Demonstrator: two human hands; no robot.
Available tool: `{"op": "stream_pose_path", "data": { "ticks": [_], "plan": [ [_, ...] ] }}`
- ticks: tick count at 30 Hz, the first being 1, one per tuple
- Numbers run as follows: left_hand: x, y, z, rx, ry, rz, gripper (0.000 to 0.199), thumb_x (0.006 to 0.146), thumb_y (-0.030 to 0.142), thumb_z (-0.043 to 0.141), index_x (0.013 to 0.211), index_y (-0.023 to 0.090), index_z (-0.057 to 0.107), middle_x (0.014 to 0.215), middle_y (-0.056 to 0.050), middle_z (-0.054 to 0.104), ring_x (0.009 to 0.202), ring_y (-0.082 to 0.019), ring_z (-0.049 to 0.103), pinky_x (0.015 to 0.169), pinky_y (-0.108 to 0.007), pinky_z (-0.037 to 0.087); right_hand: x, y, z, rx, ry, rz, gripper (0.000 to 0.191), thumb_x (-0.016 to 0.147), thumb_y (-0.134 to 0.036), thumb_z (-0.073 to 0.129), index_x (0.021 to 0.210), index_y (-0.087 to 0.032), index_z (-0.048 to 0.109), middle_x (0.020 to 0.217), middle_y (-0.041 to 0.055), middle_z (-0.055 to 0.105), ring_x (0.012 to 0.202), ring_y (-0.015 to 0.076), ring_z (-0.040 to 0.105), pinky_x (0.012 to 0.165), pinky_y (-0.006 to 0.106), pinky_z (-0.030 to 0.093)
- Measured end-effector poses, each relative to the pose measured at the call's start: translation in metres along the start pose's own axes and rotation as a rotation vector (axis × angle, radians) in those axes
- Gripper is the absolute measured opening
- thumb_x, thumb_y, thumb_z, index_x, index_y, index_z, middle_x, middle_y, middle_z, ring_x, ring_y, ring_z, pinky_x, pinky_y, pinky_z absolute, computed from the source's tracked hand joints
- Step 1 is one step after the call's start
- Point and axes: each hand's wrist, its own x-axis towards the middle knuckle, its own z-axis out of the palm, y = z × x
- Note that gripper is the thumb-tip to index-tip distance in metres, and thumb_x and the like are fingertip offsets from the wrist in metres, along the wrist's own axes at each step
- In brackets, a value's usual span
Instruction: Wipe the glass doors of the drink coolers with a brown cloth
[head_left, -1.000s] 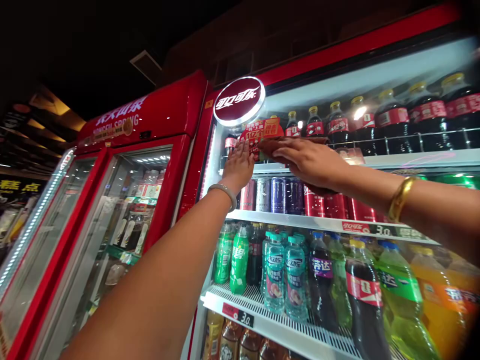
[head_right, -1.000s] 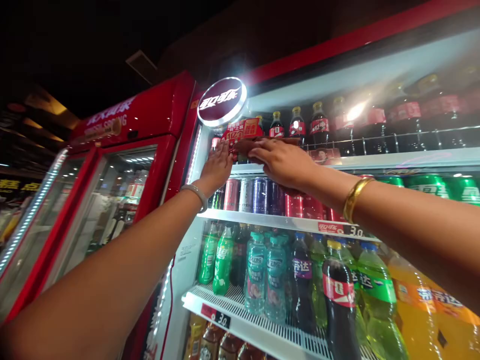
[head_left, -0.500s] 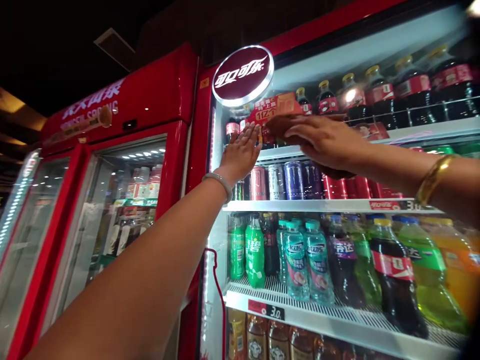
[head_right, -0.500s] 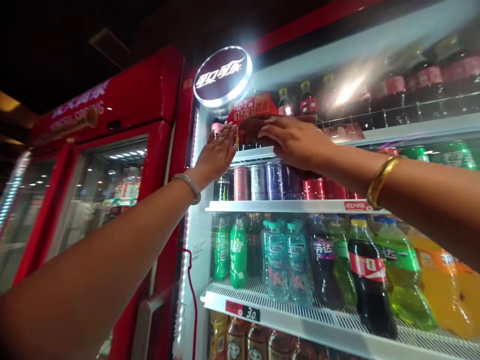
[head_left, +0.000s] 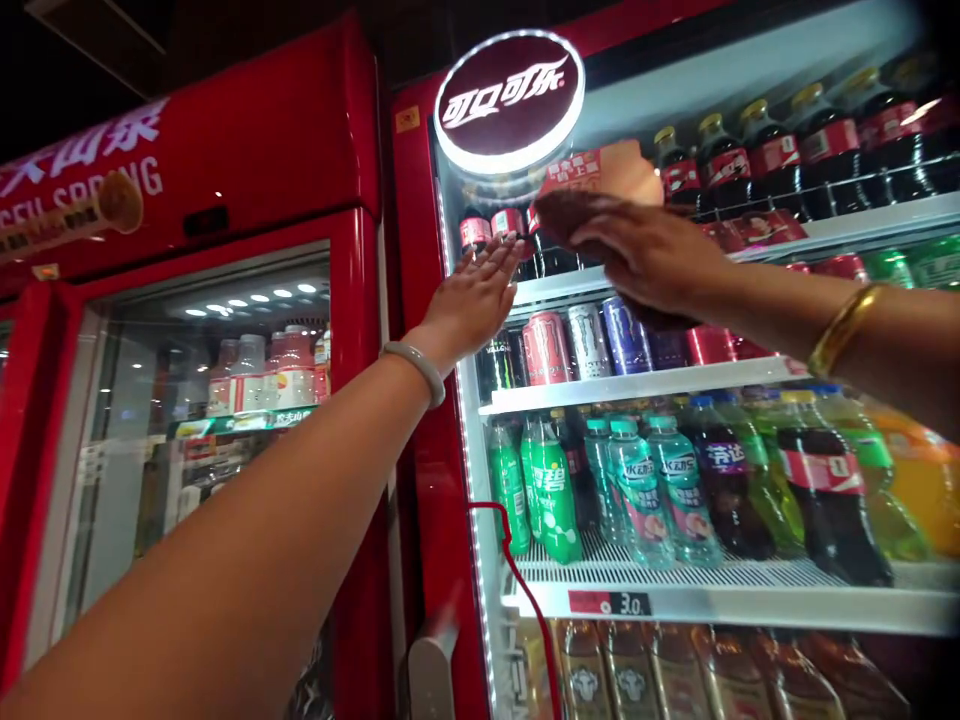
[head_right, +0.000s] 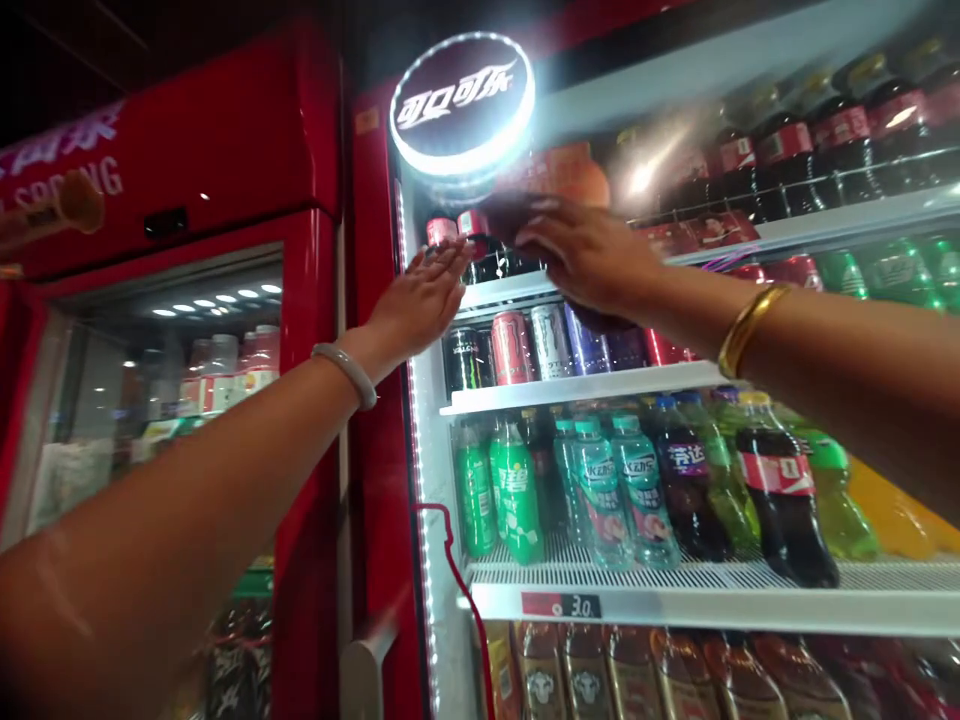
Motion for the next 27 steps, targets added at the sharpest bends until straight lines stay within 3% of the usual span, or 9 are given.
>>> {"op": "stream_pose_path", "data": {
  "ticks": [2,5,9,12,14,19,22,24,27],
  "plan": [
    [-0.008,-0.007,-0.003,-0.036,-0.028,-0.017,0.066,0.105,0.032,0.029,0.170,0.018,0.026,0.178,-0.003,0.026,0.166,-0.019,0.018,0.138,-0.040,0.012,0.012,0.001,-0.002,-0.031,0.075,0.168,0.049,0.091,-0.020,0.055,0.139,-0.025,0.064,0.162,0.0092,0.053,0.153,0.0324,0.046,0.124,0.055,0.045],
    [-0.021,-0.013,-0.007,-0.067,-0.046,-0.102,0.068,0.104,0.035,0.029,0.171,0.022,0.021,0.179,0.004,0.024,0.167,-0.017,0.011,0.139,-0.039,0.006,0.034,-0.026,0.014,-0.033,0.120,0.287,0.048,0.099,-0.025,0.044,0.143,-0.014,0.062,0.159,0.0159,0.054,0.152,0.0347,0.046,0.123,0.062,0.043],
    [-0.041,-0.008,-0.005,-0.127,-0.043,-0.243,0.070,0.103,0.039,0.028,0.171,0.025,0.022,0.178,0.008,0.025,0.168,-0.015,0.005,0.139,-0.039,-0.003,0.026,-0.071,0.028,0.073,-0.064,0.070,0.047,0.101,-0.030,0.042,0.142,-0.028,0.063,0.161,0.0012,0.054,0.151,0.0290,0.049,0.125,0.056,0.044],
    [-0.049,0.004,0.000,-0.185,-0.026,-0.343,0.071,0.100,0.044,0.029,0.169,0.028,0.029,0.175,0.012,0.031,0.168,-0.015,-0.002,0.139,-0.036,-0.008,0.002,-0.075,0.018,0.148,-0.245,-0.122,0.050,0.100,-0.036,0.042,0.148,-0.042,0.056,0.169,-0.0115,0.043,0.156,0.0279,0.041,0.127,0.058,0.043],
    [-0.050,0.012,0.002,-0.188,-0.001,-0.377,0.073,0.100,0.047,0.024,0.171,0.029,0.022,0.175,0.018,0.025,0.167,-0.011,-0.005,0.138,-0.031,-0.009,-0.003,-0.074,0.011,0.152,-0.243,-0.067,0.051,0.101,-0.039,0.042,0.151,-0.045,0.052,0.169,-0.0143,0.040,0.156,0.0292,0.041,0.126,0.062,0.043],
    [-0.047,0.014,0.008,-0.136,0.002,-0.389,0.070,0.104,0.050,0.015,0.171,0.028,0.016,0.176,0.023,0.012,0.166,-0.005,-0.005,0.136,-0.025,-0.011,0.009,-0.115,0.028,0.072,-0.096,0.293,0.054,0.102,-0.019,0.040,0.153,-0.015,0.053,0.170,0.0086,0.040,0.160,0.0358,0.033,0.130,0.057,0.032],
    [-0.051,0.013,0.012,-0.094,-0.021,-0.410,0.065,0.108,0.045,0.020,0.169,0.021,0.021,0.178,0.015,0.019,0.167,-0.009,0.000,0.137,-0.035,-0.013,-0.009,-0.140,0.038,0.116,-0.150,0.153,0.052,0.106,-0.027,0.038,0.157,-0.020,0.049,0.175,0.0100,0.032,0.163,0.0352,0.028,0.130,0.057,0.033],
    [-0.058,0.017,0.012,-0.066,-0.043,-0.418,0.064,0.108,0.040,0.025,0.167,0.014,0.027,0.178,0.008,0.023,0.167,-0.013,0.005,0.138,-0.037,-0.012,-0.025,-0.136,0.034,0.134,-0.190,0.004,0.052,0.108,-0.030,0.041,0.159,-0.026,0.046,0.175,0.0093,0.032,0.161,0.0354,0.032,0.129,0.059,0.036],
    [-0.072,0.029,0.009,-0.069,-0.040,-0.405,0.066,0.106,0.038,0.019,0.169,0.021,0.026,0.177,0.014,0.023,0.167,-0.012,0.005,0.138,-0.029,-0.009,-0.028,-0.116,0.022,0.088,-0.216,-0.024,0.051,0.106,-0.026,0.044,0.158,-0.025,0.049,0.171,0.0107,0.039,0.156,0.0395,0.040,0.124,0.063,0.040]
  ]
}}
